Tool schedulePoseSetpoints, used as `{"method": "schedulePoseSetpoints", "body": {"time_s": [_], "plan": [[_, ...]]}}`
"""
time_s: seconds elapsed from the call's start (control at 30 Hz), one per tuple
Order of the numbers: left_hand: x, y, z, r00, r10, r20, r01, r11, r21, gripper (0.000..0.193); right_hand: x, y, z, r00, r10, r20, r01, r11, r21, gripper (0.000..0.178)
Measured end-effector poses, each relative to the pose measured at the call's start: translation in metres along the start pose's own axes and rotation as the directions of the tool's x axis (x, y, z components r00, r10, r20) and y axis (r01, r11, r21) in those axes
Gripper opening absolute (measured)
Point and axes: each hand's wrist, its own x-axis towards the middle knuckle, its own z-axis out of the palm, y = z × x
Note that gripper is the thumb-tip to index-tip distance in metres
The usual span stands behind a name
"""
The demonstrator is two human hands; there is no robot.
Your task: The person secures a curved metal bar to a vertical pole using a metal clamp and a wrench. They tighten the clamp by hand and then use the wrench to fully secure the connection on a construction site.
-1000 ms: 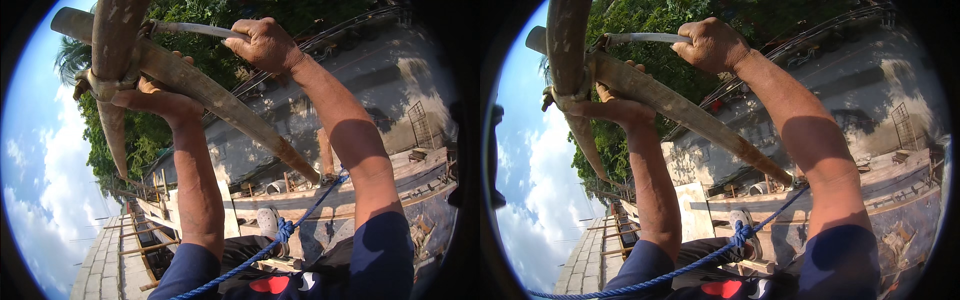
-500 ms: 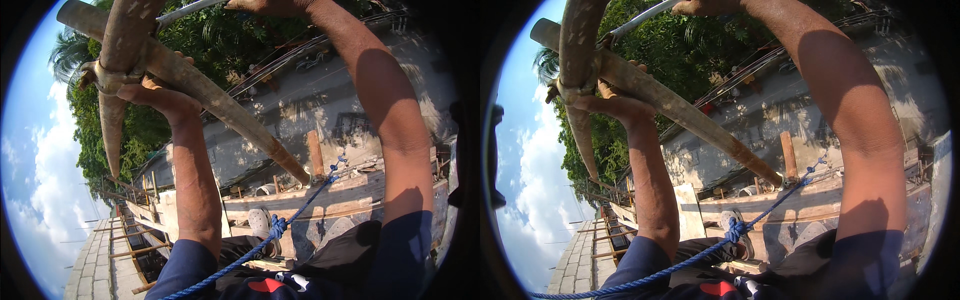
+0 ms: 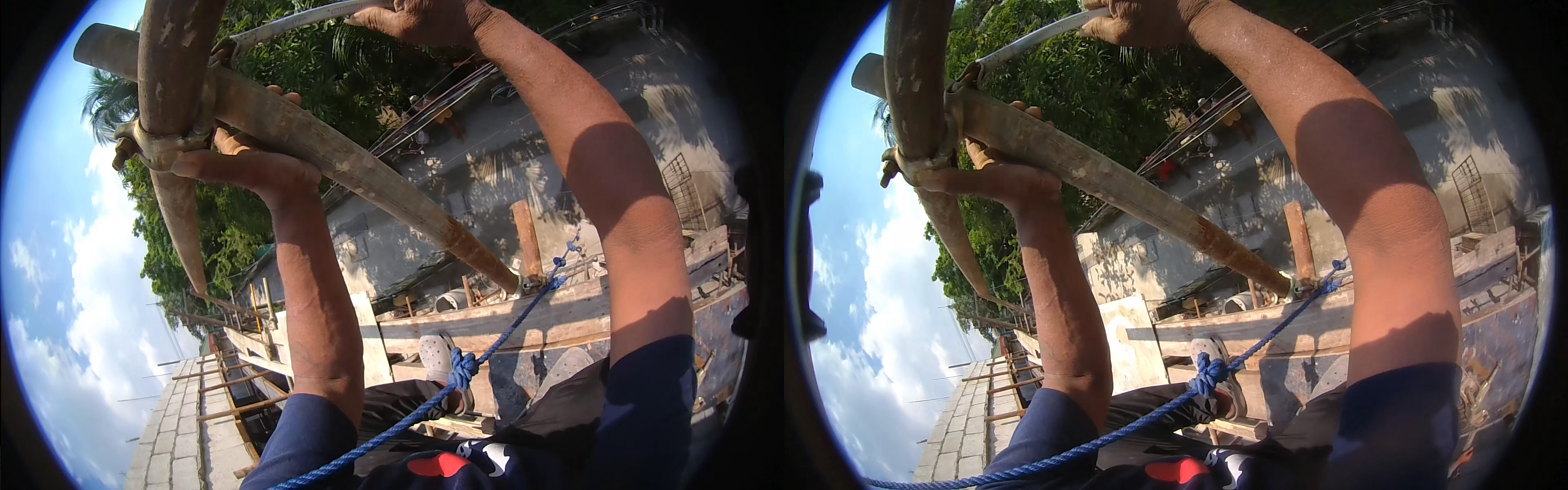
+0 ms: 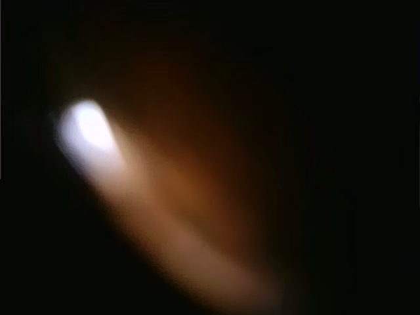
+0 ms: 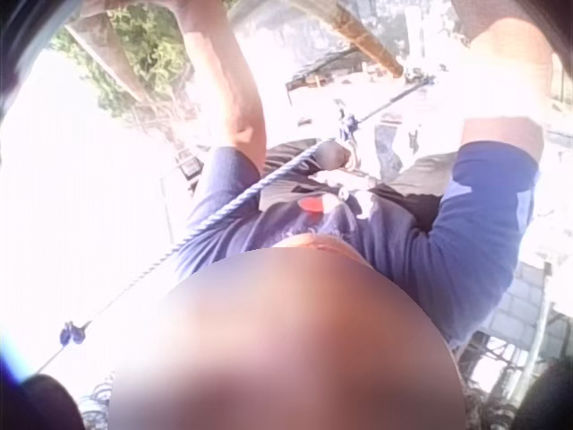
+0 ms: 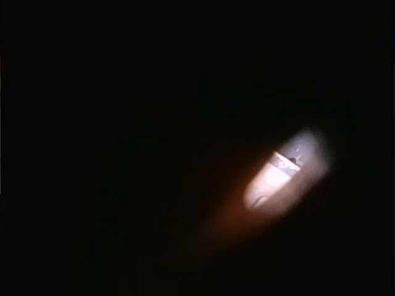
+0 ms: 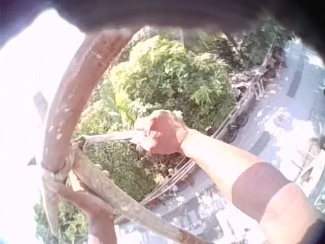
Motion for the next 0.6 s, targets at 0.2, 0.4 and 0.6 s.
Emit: {"method": "schedulePoseSetpoints", "body": {"time_s": [0.2,0.4,0.6], "plan": [[0.000,-0.003,0.001,1.000,0.015,-0.025,-0.015,1.000,-0.007,0.130,0.003,0.006,-0.006,0.997,0.049,0.052,-0.051,0.998,0.033,0.026],[-0.004,0.002,0.004,0.996,-0.070,-0.047,0.065,0.994,-0.088,0.124,-0.001,0.000,0.002,0.994,0.103,0.022,-0.097,0.975,-0.201,0.018],[-0.007,0.000,-0.003,0.999,-0.048,0.000,0.048,0.990,-0.129,0.109,0.052,0.027,-0.027,0.954,-0.238,0.181,0.281,0.922,-0.268,0.016]]}}
